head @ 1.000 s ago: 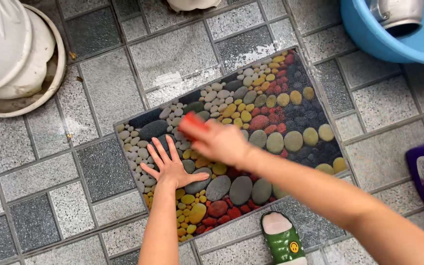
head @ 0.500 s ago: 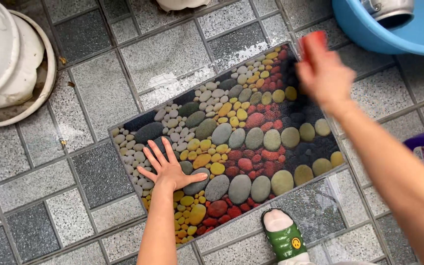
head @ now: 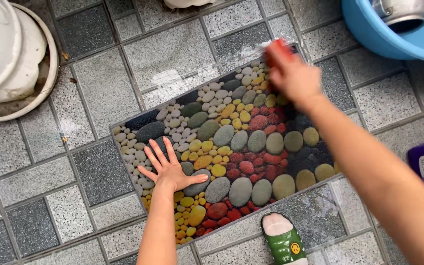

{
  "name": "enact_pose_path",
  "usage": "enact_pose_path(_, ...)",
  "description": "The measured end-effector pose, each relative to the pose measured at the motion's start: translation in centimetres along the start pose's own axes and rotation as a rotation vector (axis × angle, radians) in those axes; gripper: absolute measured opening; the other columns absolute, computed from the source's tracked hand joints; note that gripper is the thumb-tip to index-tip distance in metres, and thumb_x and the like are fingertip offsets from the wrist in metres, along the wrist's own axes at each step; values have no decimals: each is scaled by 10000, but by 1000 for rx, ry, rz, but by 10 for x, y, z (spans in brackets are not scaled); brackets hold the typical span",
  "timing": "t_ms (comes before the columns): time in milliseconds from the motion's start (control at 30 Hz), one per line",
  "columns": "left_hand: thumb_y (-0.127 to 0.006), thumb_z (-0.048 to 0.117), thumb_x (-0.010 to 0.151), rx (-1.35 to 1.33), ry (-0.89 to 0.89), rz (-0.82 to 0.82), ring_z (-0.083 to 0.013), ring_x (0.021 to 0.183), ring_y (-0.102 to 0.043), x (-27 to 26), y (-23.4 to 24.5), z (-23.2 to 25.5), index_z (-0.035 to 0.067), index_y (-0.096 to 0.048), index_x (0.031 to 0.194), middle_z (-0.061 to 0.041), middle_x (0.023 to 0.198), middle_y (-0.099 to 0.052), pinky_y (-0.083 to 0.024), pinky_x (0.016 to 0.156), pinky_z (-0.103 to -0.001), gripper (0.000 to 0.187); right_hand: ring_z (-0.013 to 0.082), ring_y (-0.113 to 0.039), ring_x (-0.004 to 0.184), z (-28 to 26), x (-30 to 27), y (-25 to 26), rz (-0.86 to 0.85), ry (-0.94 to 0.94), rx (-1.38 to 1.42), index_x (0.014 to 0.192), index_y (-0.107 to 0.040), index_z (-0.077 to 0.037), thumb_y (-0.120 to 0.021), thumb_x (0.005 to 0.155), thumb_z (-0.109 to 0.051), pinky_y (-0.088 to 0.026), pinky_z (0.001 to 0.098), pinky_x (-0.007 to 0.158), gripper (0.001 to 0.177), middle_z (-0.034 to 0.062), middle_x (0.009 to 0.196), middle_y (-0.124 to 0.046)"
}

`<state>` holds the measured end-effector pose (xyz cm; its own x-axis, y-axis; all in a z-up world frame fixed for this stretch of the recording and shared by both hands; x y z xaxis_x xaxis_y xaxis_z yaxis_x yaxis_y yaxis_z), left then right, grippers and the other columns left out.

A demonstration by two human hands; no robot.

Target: Scrubbing a decorative stone-patterned floor mat with a brush and water in a basin and on a tiled floor.

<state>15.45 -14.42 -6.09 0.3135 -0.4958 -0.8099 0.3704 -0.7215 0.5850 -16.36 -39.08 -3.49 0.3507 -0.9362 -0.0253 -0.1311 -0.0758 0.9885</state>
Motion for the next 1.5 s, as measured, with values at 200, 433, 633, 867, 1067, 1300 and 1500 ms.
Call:
enact_pose_path(200,-847,868,431,-25,-34,44,-406,1468,422,1,-6,-4,173,332,1575,-232,1613,417,125,1092,-789,1784,404,-704,754,31,-31,18,20,-129,-128,1675,-298,-305,-560,1063,-465,-555,542,642,685,243,1067,-650)
enact_pose_path(433,-861,838,419,-145,-88,136,-405,1480,393,1,-7,-6,183,278,1595,-215,1632,382,137,1089,-785,1762,426,-689,788,3,-29,-6,6,-10,-19,1667,-279,-337,-599,1041,-457,-547,547,633,714,217,1078,-639)
enact_pose_path(633,-874,815,414,-221,-76,220,-386,1489,386,4,6,-1,173,262,1600,-216,1631,377,156,1091,-777,1764,394,-698,772,-36,1,0,92,72,4,1637,-332,-325,-640,1003,-425,-563,523,602,712,214,1058,-638)
enact_pose_path(867,-878,819,407,-210,-67,236,-389,1491,383,7,2,-1,135,269,1587,-224,1628,376,156,1094,-772,1783,299,-718,884,-192,-97,-13,-21,544,315,1545,-431,-300,-679,931,-333,-586,447,593,663,155,1236,-649)
enact_pose_path(1067,-865,823,422,-219,-91,250,-396,1486,385,8,4,-2,148,250,1601,-222,1629,373,157,1087,-778,1757,326,-713,895,-58,-64,31,-232,151,62,1525,-420,-388,-683,885,-282,-587,466,579,700,107,1237,-656)
enact_pose_path(1300,-873,815,405,-222,-90,271,-396,1489,379,7,5,-1,147,250,1600,-222,1632,369,154,1088,-779,1770,430,-690,809,80,-65,35,138,-182,-51,1619,-429,-302,-640,1073,-400,-555,555,673,593,213,1093,-665)
enact_pose_path(1500,-877,810,398,-212,-89,261,-397,1483,385,10,-3,-3,137,260,1590,-230,1626,372,156,1088,-776,1780,357,-715,795,-154,-103,14,-94,255,319,1488,-484,-364,-692,894,-409,-588,480,617,630,151,1044,-676)
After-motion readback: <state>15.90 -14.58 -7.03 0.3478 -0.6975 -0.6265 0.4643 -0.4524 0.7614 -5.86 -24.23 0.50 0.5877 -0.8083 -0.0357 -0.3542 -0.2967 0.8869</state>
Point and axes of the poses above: each hand's wrist, its own x-axis towards the middle knuckle, its own y-axis out of the back of the hand, z = x × y, the point moved 4 cm from there along x, towards the middle knuckle
